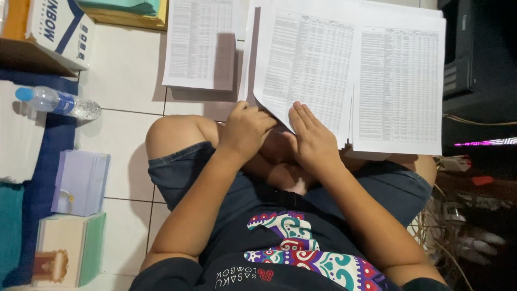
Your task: A person sitting on the floor flips through the pages of a large printed document or ledger.
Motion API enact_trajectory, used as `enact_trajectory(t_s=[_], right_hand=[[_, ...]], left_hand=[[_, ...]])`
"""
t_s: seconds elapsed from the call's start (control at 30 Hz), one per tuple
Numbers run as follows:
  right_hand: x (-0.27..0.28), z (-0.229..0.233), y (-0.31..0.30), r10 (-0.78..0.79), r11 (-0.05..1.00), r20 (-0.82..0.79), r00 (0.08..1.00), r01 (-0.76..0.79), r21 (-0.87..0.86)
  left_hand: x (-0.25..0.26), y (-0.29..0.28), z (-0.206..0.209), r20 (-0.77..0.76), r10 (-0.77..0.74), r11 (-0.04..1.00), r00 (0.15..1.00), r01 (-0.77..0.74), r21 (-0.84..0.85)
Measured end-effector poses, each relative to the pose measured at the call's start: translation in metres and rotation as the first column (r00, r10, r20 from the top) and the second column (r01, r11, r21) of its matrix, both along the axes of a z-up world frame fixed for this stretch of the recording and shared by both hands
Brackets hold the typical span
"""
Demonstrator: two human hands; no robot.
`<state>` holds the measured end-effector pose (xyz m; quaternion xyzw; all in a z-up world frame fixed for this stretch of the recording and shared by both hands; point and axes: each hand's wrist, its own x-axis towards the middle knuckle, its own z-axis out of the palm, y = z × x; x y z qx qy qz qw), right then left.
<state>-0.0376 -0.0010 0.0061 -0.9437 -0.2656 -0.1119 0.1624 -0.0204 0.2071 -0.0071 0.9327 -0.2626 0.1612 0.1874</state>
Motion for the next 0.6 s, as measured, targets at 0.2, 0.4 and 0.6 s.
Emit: enact_trajectory(t_s=[0.2, 0.4, 0.6], right_hand=[[0.020, -0.007, -0.021, -0.201, 0.964, -0.412, 0.889, 0.255, 0.080], [0.049, -0.050, -0.131, -0.367, 0.327, -0.638, 0.677, 0.736, 0.593], [0.005, 0.075, -0.177, -0.625, -0.351, -0.565, 0.538, 0.453, 0.819]], left_hand=[[0.002, -0.026, 0.032, 0.197, 0.108, 0.962, 0.974, -0.052, -0.268], [0.004, -0.124, 0.042, 0.117, 0.040, 0.880, 0.992, 0.020, -0.475], [0.014, -0.195, 0.008, -0.083, -0.368, 0.908, 0.926, 0.339, -0.245]])
